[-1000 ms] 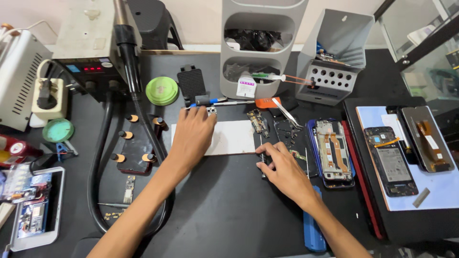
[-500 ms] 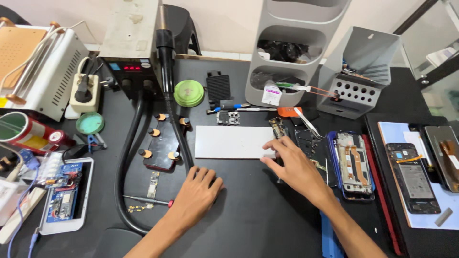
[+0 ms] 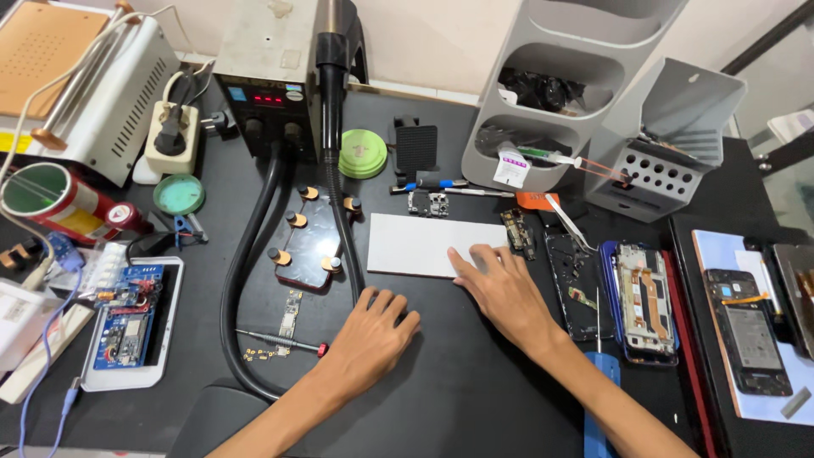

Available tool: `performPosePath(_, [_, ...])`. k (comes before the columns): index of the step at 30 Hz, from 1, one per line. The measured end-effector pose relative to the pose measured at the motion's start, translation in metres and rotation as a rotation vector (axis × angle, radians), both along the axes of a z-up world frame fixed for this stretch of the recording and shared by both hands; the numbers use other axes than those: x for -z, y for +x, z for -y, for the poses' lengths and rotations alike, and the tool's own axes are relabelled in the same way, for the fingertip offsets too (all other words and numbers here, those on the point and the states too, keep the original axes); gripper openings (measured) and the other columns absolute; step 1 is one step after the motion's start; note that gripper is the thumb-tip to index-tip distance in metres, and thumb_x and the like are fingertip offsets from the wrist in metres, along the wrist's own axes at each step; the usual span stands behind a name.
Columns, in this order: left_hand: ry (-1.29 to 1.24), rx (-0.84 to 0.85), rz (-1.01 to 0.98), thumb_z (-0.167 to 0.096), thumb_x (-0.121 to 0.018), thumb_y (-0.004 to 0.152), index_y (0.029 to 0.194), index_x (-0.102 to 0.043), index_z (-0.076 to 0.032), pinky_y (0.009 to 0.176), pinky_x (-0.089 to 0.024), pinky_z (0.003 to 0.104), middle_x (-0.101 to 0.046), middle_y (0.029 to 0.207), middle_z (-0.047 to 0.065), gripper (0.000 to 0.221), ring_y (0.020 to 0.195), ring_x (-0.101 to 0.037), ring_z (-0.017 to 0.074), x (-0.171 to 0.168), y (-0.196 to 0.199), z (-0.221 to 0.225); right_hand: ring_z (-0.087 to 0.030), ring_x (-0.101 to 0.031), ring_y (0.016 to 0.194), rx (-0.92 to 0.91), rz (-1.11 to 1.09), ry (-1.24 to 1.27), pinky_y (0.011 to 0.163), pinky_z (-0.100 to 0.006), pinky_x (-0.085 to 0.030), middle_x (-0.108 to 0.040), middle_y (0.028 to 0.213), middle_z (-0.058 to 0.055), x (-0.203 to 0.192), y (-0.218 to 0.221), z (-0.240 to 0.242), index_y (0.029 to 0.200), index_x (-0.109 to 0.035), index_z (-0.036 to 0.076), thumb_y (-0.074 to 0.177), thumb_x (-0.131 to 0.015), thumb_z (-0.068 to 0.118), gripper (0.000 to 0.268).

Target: The person applies adhesive to the inner frame of a disassembled smartphone using a tube and a small spatula. The person spreads the adhesive along the edges of the frame and then sets the tube aside.

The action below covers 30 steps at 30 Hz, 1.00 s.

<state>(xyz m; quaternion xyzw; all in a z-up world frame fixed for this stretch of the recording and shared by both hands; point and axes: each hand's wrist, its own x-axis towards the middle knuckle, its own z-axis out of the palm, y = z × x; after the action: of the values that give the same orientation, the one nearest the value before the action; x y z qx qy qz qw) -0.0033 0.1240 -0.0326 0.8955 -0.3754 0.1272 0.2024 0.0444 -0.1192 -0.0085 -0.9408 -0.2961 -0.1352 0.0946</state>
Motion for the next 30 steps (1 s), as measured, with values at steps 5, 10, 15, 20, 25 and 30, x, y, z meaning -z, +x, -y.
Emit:
performPosePath(5, [-0.004, -0.024, -0.003, -0.016, -0.07, 0.088, 0.094, -0.065, -0.002, 0.088, -0.044, 0.047, -0.062, 0.093, 0.015, 0.015, 0.095, -0.058, 0.0329, 0.003, 0.0, 0.0, -0.03, -0.061, 0.099, -0.047, 0.004, -0.061, 0.086, -0.043, -0.052, -0.064, 0.113, -0.01, -0.001, -0.001, 0.002, 0.133, -0.062, 0.007, 0.092, -0.068, 0.02, 0.043])
performPosePath(10, [-0.017, -0.028, 0.004, -0.017, -0.071, 0.09, 0.094, -0.064, -0.003, 0.088, -0.044, 0.047, -0.062, 0.093, 0.014, 0.016, 0.094, -0.058, 0.0327, 0.007, 0.001, 0.0, -0.031, -0.063, 0.095, -0.043, -0.084, 0.039, 0.084, -0.043, -0.052, -0.067, 0.109, -0.008, -0.012, 0.005, -0.002, 0.12, -0.066, 0.008, 0.089, -0.071, 0.019, 0.034])
performPosePath(15, [-0.02, -0.03, 0.044, -0.018, -0.07, 0.089, 0.094, -0.064, -0.003, 0.087, -0.044, 0.047, -0.061, 0.094, 0.014, 0.017, 0.094, -0.057, 0.0326, 0.007, 0.002, 0.0, -0.031, -0.063, 0.091, -0.053, -0.12, 0.01, 0.082, -0.043, -0.052, -0.068, 0.107, -0.008, -0.019, 0.011, -0.004, 0.115, -0.067, 0.007, 0.087, -0.071, 0.018, 0.03])
performPosePath(20, [0.005, -0.035, 0.029, -0.018, -0.07, 0.09, 0.095, -0.063, -0.003, 0.088, -0.045, 0.047, -0.06, 0.094, 0.015, 0.017, 0.093, -0.057, 0.0328, 0.01, -0.003, 0.002, -0.031, -0.064, 0.09, -0.035, -0.128, 0.046, 0.082, -0.043, -0.053, -0.068, 0.105, -0.008, -0.018, 0.007, -0.005, 0.114, -0.067, 0.006, 0.088, -0.071, 0.018, 0.029])
performPosePath(25, [0.006, -0.043, 0.038, -0.017, -0.07, 0.09, 0.096, -0.063, -0.003, 0.088, -0.045, 0.047, -0.06, 0.095, 0.015, 0.017, 0.093, -0.057, 0.0331, 0.009, -0.006, 0.003, -0.032, -0.064, 0.091, -0.008, -0.124, 0.068, 0.08, -0.043, -0.054, -0.068, 0.104, -0.008, -0.018, 0.004, -0.008, 0.112, -0.068, 0.006, 0.087, -0.071, 0.018, 0.028])
performPosePath(30, [0.001, -0.044, 0.046, -0.017, -0.07, 0.089, 0.096, -0.063, -0.002, 0.087, -0.045, 0.047, -0.06, 0.095, 0.015, 0.018, 0.093, -0.057, 0.0331, 0.008, -0.006, 0.004, -0.032, -0.064, 0.09, 0.016, -0.141, 0.083, 0.078, -0.044, -0.053, -0.068, 0.102, -0.008, -0.017, 0.004, -0.007, 0.109, -0.069, 0.007, 0.087, -0.071, 0.019, 0.025])
